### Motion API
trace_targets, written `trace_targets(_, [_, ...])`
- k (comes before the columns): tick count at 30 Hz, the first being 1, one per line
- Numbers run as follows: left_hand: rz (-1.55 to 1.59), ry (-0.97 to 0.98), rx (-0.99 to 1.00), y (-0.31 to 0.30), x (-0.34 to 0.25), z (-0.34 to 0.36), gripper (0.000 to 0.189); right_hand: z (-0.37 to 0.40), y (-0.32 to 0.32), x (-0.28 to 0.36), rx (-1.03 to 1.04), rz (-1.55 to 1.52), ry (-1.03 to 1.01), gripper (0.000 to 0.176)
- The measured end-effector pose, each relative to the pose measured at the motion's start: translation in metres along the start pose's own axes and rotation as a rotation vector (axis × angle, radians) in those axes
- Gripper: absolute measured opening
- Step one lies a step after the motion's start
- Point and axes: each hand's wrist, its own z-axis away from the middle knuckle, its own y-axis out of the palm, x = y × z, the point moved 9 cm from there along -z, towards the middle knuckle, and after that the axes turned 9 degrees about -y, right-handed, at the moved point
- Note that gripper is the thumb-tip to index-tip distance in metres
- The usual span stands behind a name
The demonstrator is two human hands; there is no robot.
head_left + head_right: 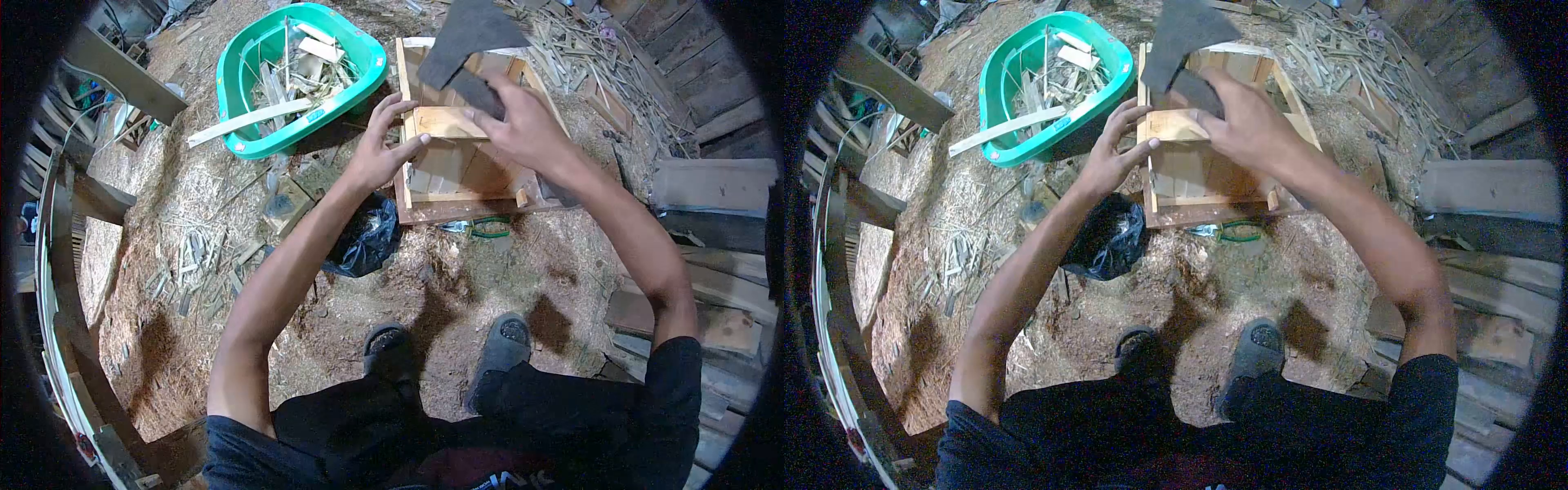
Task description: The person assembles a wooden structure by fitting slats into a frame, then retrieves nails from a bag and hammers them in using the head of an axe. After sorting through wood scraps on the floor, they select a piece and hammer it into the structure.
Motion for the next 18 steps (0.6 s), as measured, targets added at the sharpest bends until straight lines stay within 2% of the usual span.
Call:
trace_targets(3, [0.078, -0.015, 0.073, 0.005, 0.005, -0.004, 0.059, -0.003, -0.01, -0.003, -0.169, -0.07, -0.085, 0.044])
trace_targets(6, [0.152, -0.058, 0.124, 0.009, 0.013, -0.007, 0.058, 0.006, 0.007, 0.0, -0.074, -0.095, -0.104, 0.041])
trace_targets(9, [0.221, -0.123, 0.182, 0.013, 0.008, -0.002, 0.057, 0.015, 0.031, -0.007, 0.176, 0.049, -0.034, 0.041])
trace_targets(10, [0.248, -0.148, 0.205, 0.013, 0.006, 0.0, 0.057, 0.013, 0.024, 0.001, 0.109, -0.008, -0.108, 0.041])
trace_targets(13, [0.211, -0.132, 0.182, 0.011, 0.006, -0.001, 0.055, 0.007, 0.004, 0.007, 0.032, -0.052, -0.024, 0.042])
trace_targets(14, [0.198, -0.066, 0.18, 0.013, 0.011, -0.006, 0.055, 0.005, -0.004, 0.008, -0.008, -0.024, -0.012, 0.041])
trace_targets(17, [0.348, -0.202, 0.249, 0.018, 0.012, -0.002, 0.055, 0.004, -0.006, 0.007, -0.102, -0.129, -0.047, 0.042])
trace_targets(18, [0.348, -0.188, 0.242, 0.018, 0.012, -0.003, 0.055, 0.005, 0.003, 0.006, -0.046, -0.091, -0.08, 0.042])
